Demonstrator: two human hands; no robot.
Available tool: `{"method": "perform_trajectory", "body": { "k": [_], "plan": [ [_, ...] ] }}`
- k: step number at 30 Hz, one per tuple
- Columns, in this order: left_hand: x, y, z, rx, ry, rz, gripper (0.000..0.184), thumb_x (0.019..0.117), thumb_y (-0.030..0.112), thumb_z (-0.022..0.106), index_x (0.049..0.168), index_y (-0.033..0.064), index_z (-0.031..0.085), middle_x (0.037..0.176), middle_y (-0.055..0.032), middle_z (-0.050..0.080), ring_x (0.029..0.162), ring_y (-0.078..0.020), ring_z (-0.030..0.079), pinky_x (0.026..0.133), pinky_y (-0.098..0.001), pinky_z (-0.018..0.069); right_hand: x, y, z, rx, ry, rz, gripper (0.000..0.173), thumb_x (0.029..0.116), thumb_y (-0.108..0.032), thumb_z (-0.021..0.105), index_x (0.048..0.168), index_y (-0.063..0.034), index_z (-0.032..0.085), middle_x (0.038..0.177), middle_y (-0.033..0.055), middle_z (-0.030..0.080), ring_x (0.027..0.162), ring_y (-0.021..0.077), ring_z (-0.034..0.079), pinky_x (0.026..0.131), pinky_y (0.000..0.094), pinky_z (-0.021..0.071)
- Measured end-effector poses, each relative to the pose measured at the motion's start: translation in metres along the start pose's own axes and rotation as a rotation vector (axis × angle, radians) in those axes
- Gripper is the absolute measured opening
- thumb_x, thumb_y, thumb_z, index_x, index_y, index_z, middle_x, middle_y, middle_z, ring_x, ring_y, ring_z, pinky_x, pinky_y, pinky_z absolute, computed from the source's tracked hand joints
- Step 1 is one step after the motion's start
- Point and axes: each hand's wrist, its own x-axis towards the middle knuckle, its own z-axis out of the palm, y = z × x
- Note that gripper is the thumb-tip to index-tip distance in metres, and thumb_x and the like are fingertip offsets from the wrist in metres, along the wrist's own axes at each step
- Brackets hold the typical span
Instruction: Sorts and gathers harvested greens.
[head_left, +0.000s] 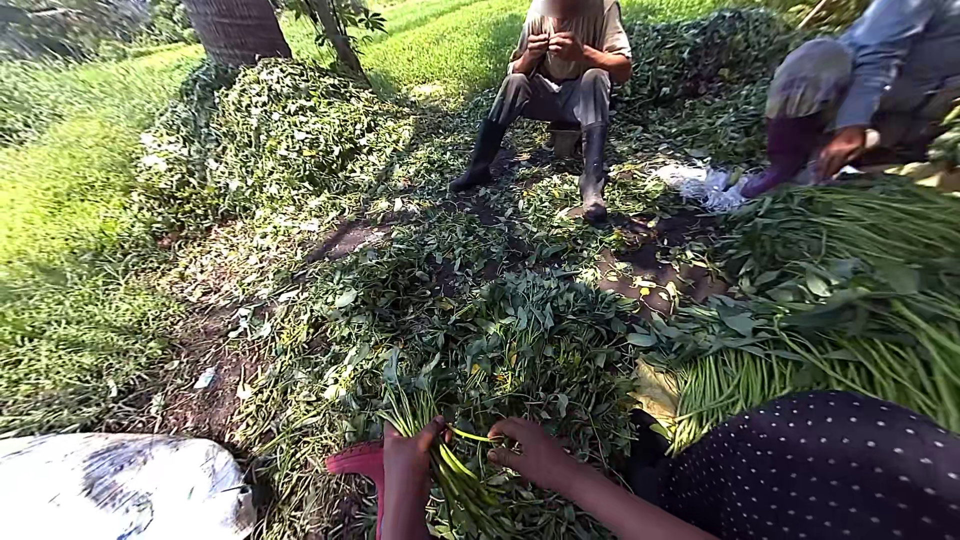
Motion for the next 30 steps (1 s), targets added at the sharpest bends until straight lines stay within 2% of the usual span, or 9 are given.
{"method": "perform_trajectory", "body": {
  "k": [2, 4, 8, 13, 16, 19, 22, 25, 30],
  "plan": [
    [0.000, 0.000, -0.001, -0.010, 0.003, 0.005, 0.069, 0.0823, -0.013, 0.074, 0.139, -0.0027, 0.036, 0.094, -0.0229, 0.065, 0.065, -0.0275, 0.069, 0.056, -0.0393, 0.0617, -0.002, -0.008, -0.002, 0.196, 0.000, 0.070, 0.041, 0.1073, -0.037, 0.054, 0.124, -0.0018, 0.065, 0.113, 0.0168, 0.068, 0.093, 0.0263, 0.069, 0.088, 0.0451, 0.0571],
    [0.000, 0.003, -0.001, -0.042, 0.050, 0.015, 0.071, 0.0837, -0.015, 0.072, 0.142, -0.0012, 0.034, 0.098, -0.0233, 0.064, 0.065, -0.0281, 0.069, 0.055, -0.0402, 0.0618, -0.005, -0.012, -0.004, 0.330, -0.046, 0.142, 0.039, 0.1105, -0.034, 0.046, 0.123, -0.0010, 0.064, 0.108, 0.0119, 0.071, 0.074, 0.0187, 0.068, 0.072, 0.0379, 0.0584],
    [0.005, 0.011, -0.012, -0.037, 0.141, 0.050, 0.080, 0.0874, -0.012, 0.070, 0.151, 0.0023, 0.024, 0.111, -0.0248, 0.060, 0.071, -0.0290, 0.069, 0.059, -0.0423, 0.0623, -0.013, -0.003, -0.006, 0.428, -0.163, 0.217, 0.038, 0.1119, -0.033, 0.043, 0.121, -0.0046, 0.067, 0.109, 0.0061, 0.073, 0.057, 0.0095, 0.058, 0.057, 0.0297, 0.0516],
    [0.007, 0.014, -0.014, -0.034, 0.119, 0.051, 0.079, 0.0874, -0.013, 0.069, 0.150, 0.0027, 0.025, 0.105, -0.0228, 0.062, 0.070, -0.0272, 0.070, 0.057, -0.0399, 0.0625, -0.011, -0.010, -0.013, 0.373, -0.312, 0.199, 0.044, 0.1123, -0.040, 0.037, 0.141, -0.0147, 0.059, 0.098, 0.0068, 0.071, 0.063, 0.0115, 0.058, 0.062, 0.0309, 0.0502],
    [0.007, 0.016, -0.015, -0.093, 0.102, 0.033, 0.073, 0.0891, -0.015, 0.066, 0.147, 0.0018, 0.025, 0.097, -0.0231, 0.066, 0.069, -0.0290, 0.072, 0.056, -0.0394, 0.0629, -0.011, -0.019, -0.013, 0.384, -0.377, 0.129, 0.046, 0.1111, -0.041, 0.041, 0.144, -0.0137, 0.057, 0.085, 0.0051, 0.066, 0.064, 0.0109, 0.056, 0.063, 0.0302, 0.0485],
    [0.010, 0.015, -0.018, -0.150, 0.129, 0.061, 0.068, 0.0916, -0.014, 0.063, 0.146, 0.0017, 0.024, 0.093, -0.0232, 0.068, 0.068, -0.0304, 0.073, 0.058, -0.0415, 0.0637, -0.013, -0.027, -0.008, 0.277, -0.385, 0.061, 0.045, 0.1119, -0.038, 0.038, 0.127, -0.0034, 0.063, 0.080, 0.0058, 0.057, 0.068, 0.0152, 0.052, 0.070, 0.0362, 0.0476],
    [0.013, 0.012, -0.019, -0.235, 0.248, 0.100, 0.072, 0.0929, -0.014, 0.061, 0.148, 0.0046, 0.019, 0.091, -0.0198, 0.065, 0.065, -0.0274, 0.072, 0.059, -0.0412, 0.0638, -0.019, -0.039, -0.001, 0.120, -0.263, 0.091, 0.052, 0.1122, -0.042, 0.034, 0.116, 0.0005, 0.064, 0.092, 0.0161, 0.064, 0.082, 0.0285, 0.062, 0.081, 0.0515, 0.0510],
    [0.017, 0.017, -0.021, -0.313, 0.395, 0.144, 0.067, 0.0935, -0.015, 0.059, 0.145, 0.0044, 0.021, 0.086, -0.0146, 0.061, 0.060, -0.0225, 0.069, 0.056, -0.0376, 0.0632, -0.027, -0.046, 0.006, 0.004, -0.187, 0.048, 0.053, 0.1120, -0.040, 0.034, 0.114, 0.0026, 0.066, 0.099, 0.0215, 0.068, 0.095, 0.0363, 0.067, 0.089, 0.0597, 0.0502],
    [0.022, 0.024, -0.027, -0.402, 0.524, 0.169, 0.059, 0.0940, -0.015, 0.057, 0.141, 0.0042, 0.026, 0.083, -0.0117, 0.060, 0.059, -0.0193, 0.068, 0.055, -0.0344, 0.0621, -0.031, -0.042, 0.016, -0.231, -0.084, -0.191, 0.050, 0.1116, -0.036, 0.038, 0.095, 0.0042, 0.063, 0.078, 0.0216, 0.063, 0.078, 0.0387, 0.067, 0.070, 0.0577, 0.0521]
  ]
}}
